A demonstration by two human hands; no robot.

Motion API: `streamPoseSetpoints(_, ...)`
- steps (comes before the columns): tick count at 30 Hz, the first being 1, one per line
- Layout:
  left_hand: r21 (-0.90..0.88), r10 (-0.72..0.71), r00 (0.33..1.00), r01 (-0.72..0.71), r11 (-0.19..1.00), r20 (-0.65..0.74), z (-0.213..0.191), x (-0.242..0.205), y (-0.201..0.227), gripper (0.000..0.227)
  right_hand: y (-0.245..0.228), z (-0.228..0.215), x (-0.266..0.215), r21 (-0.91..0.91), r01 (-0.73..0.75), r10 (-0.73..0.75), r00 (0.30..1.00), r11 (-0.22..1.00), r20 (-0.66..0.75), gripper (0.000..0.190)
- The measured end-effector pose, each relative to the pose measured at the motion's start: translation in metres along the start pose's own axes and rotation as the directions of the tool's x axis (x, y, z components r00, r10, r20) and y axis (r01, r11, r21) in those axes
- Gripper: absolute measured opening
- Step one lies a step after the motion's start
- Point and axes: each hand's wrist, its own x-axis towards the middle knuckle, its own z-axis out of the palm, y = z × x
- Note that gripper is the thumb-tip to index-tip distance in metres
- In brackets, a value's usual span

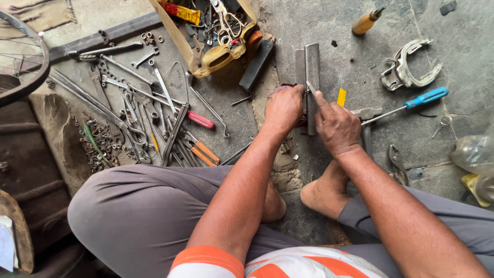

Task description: The person sits on the floor and uses a file to smooth the edges of a metal lock cylinder. They then use a screwdriver to adjust the internal pins of the lock mechanism.

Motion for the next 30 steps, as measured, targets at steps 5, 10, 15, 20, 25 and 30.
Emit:
streamPoseSetpoints(5, 0.002, 0.025, 0.999, -0.025, 1.0, -0.047, 0.005, 0.0, -0.002, 0.023, 0.004, 0.002, -0.005, -0.052, 0.062, -0.063, 0.998, 0.997, -0.025, 0.045)
streamPoseSetpoints(10, 0.017, 0.074, 0.99, -0.073, 0.997, -0.116, 0.015, -0.001, -0.005, 0.02, 0.007, 0.003, -0.003, -0.087, 0.134, -0.136, 0.991, 0.987, -0.018, 0.05)
streamPoseSetpoints(15, 0.021, 0.107, 0.979, -0.105, 0.994, -0.173, 0.024, 0.002, -0.012, 0.018, 0.011, 0.005, -0.002, -0.179, 0.214, -0.217, 0.976, 0.96, 0.0, 0.05)
streamPoseSetpoints(20, 0.017, 0.156, 0.973, -0.155, 0.988, -0.173, 0.034, 0.004, -0.016, 0.016, 0.012, 0.014, 0.011, -0.152, 0.201, -0.206, 0.979, 0.968, -0.014, 0.05)
streamPoseSetpoints(25, -0.06, 0.101, 0.963, -0.12, 0.991, -0.251, 0.03, 0.002, -0.011, 0.017, 0.011, 0.015, 0.011, -0.191, 0.21, -0.223, 0.974, 0.959, -0.048, 0.057)
streamPoseSetpoints(30, -0.075, -0.038, 0.998, 0.035, 0.997, -0.039, 0.017, -0.003, -0.002, 0.021, 0.009, 0.003, -0.01, -0.118, 0.196, -0.203, 0.978, 0.973, -0.049, 0.052)
